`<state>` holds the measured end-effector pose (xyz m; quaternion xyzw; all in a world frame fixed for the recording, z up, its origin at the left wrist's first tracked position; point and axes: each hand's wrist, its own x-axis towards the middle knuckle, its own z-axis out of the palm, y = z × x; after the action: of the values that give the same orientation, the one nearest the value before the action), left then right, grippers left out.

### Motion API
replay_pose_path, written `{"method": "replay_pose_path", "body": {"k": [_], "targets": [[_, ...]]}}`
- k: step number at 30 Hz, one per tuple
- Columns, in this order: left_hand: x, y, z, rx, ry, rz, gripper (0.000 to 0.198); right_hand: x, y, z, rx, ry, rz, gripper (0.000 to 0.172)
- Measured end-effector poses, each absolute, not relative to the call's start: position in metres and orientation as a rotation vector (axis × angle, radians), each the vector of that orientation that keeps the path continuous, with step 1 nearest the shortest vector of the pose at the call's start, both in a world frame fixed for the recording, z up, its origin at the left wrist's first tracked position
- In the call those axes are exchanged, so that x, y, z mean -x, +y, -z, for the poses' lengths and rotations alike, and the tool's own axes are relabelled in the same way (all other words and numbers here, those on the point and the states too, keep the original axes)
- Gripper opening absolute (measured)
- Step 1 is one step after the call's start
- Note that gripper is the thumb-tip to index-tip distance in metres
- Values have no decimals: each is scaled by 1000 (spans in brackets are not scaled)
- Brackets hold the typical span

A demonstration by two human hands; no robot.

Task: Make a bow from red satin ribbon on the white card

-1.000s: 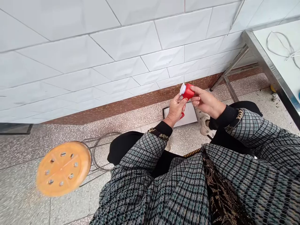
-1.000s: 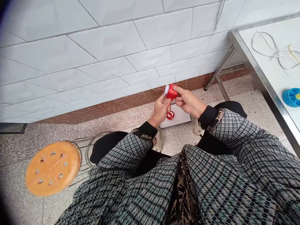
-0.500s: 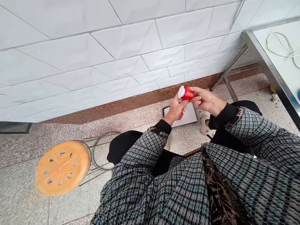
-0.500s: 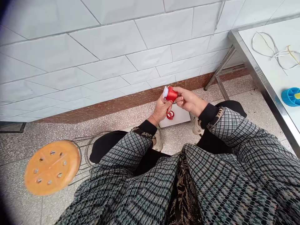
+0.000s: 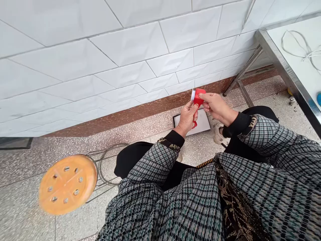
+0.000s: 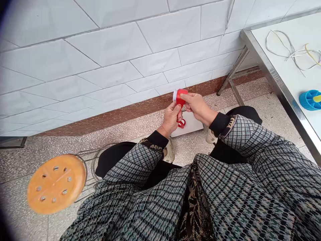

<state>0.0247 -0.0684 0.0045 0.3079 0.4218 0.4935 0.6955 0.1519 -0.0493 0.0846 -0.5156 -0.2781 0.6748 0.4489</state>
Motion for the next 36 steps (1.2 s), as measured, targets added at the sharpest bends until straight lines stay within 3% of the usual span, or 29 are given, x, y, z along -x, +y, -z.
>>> {"method": "replay_pose_path", "body": {"k": [3, 12, 18, 27, 36], "targets": [[-25, -70, -1, -797, 1032, -1080, 43, -159, -36, -87, 1254, -601, -1610, 33], [-19, -58, 12, -1071, 1083, -1163, 35, -162, -32, -97, 1238, -312, -1854, 16], [-7, -48, 17, -1143, 890, -1085, 77, -166, -34, -102, 1265, -189, -1995, 19], [3, -39, 23, -1187, 717, -908, 95, -172, -41, -102, 1246, -94, -2162, 17], [-7, -52, 6, -929, 736, -990, 75, -171, -47, -105, 1248, -300, -2163, 21]]}}
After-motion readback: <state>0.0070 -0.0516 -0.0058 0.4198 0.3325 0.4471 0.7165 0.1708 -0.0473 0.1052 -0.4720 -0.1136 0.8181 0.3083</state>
